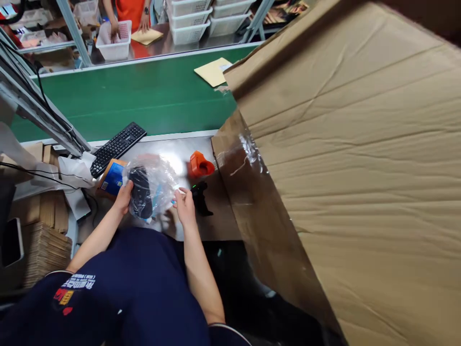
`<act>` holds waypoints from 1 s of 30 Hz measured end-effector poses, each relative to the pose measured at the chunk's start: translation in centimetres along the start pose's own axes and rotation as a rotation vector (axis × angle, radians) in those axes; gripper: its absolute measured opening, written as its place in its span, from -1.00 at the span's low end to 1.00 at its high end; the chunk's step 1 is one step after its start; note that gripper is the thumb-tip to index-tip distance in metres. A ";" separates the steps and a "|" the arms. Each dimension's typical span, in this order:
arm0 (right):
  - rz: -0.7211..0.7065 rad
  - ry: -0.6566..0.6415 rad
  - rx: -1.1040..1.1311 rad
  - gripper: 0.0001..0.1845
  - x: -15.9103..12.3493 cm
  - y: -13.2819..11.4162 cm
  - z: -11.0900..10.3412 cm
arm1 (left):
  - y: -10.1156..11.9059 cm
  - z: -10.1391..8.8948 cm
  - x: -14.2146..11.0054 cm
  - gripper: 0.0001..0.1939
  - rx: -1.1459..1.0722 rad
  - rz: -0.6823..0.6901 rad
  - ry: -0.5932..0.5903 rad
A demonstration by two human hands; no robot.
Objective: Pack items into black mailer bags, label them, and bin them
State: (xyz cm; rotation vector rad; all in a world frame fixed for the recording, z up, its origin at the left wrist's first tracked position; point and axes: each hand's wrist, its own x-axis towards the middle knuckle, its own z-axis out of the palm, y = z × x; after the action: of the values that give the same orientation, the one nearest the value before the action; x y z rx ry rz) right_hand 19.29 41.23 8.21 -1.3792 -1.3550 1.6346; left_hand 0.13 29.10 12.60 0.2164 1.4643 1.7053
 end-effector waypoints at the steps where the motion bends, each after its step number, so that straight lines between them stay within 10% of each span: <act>1: -0.049 0.036 -0.046 -0.26 -0.5 0.0 0.2 | 0.1 0.0 0.1 -0.33 0.019 0.026 0.029; 8: -0.171 -0.413 -0.078 0.08 -4.6 0.2 5.2 | 0.5 1.2 0.4 -0.41 0.121 0.040 0.027; 14: -0.142 -0.239 0.229 0.16 -3.9 1.1 10.1 | 1.8 -1.4 0.1 -0.42 0.286 -0.091 -0.089; 20: 0.004 -0.428 0.418 0.04 -4.0 1.7 9.7 | 0.6 -3.2 1.7 -0.33 0.337 -0.027 0.327; 24: 0.119 -0.427 0.496 0.03 -3.8 2.5 9.0 | -0.3 -3.4 2.1 -0.13 0.290 -0.135 0.289; 30: 0.287 -0.370 0.645 -0.47 -2.7 4.3 7.2 | 1.5 -4.1 2.5 -0.46 0.245 -0.055 0.111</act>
State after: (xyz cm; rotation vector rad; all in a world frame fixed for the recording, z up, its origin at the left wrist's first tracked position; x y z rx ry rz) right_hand 13.90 35.26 4.66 -0.9338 -0.6996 2.3369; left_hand -4.67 27.90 11.70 0.2138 1.7464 1.5128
